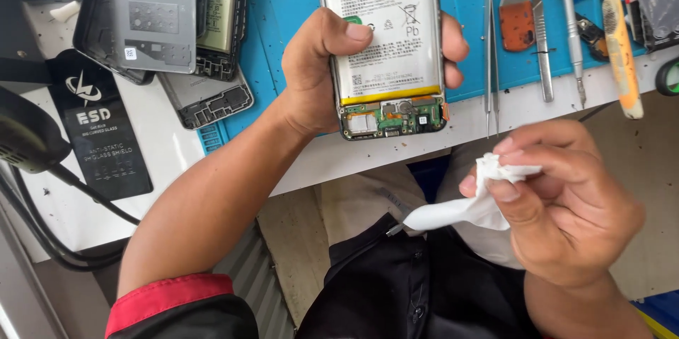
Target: Cleaning the internal components of a disassembled mobile phone using a brush and a cloth at a repair station.
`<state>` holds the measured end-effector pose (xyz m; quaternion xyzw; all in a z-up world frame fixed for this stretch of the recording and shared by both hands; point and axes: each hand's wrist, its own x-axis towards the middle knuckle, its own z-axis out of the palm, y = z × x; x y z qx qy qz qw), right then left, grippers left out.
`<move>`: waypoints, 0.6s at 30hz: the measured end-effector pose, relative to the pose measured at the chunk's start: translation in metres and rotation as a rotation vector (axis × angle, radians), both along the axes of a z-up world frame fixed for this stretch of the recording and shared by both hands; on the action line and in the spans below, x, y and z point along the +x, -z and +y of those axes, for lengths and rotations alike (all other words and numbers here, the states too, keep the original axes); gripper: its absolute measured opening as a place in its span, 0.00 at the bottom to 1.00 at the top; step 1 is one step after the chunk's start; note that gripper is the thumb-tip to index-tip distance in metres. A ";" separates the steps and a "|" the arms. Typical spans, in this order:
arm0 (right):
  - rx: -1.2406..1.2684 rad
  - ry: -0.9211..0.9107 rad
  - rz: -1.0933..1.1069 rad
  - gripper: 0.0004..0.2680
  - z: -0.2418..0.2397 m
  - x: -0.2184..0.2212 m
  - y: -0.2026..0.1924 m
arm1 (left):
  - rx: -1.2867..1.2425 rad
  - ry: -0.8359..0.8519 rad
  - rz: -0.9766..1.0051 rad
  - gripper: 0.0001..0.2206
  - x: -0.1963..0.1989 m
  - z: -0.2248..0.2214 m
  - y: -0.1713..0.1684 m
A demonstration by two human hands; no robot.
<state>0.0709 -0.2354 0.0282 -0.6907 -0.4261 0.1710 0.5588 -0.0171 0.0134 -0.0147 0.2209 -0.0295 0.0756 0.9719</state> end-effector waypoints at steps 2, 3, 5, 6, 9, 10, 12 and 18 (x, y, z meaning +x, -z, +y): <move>-0.008 0.044 0.003 0.09 0.003 -0.004 -0.002 | -0.005 0.009 0.020 0.42 -0.002 -0.002 -0.004; -0.018 0.092 -0.003 0.11 0.004 -0.006 -0.003 | -0.011 0.022 0.031 0.42 -0.002 -0.003 -0.006; -0.003 0.090 -0.025 0.11 0.001 -0.003 0.002 | 0.005 0.026 0.041 0.43 -0.001 -0.002 -0.006; 0.012 0.087 -0.051 0.12 0.000 -0.001 0.004 | 0.022 0.027 0.048 0.43 -0.001 -0.002 -0.006; 0.045 0.064 -0.085 0.10 0.004 0.000 0.007 | 0.004 0.053 0.039 0.43 0.000 -0.001 -0.005; 0.044 0.066 -0.083 0.10 0.004 0.000 0.007 | 0.003 0.056 0.042 0.43 0.000 -0.002 -0.006; 0.010 0.039 -0.129 0.08 0.006 0.000 0.006 | 0.019 0.037 0.046 0.43 0.000 -0.003 -0.007; 0.014 -0.008 -0.402 0.04 0.018 -0.002 -0.002 | 0.194 -0.037 0.058 0.39 0.002 -0.012 -0.002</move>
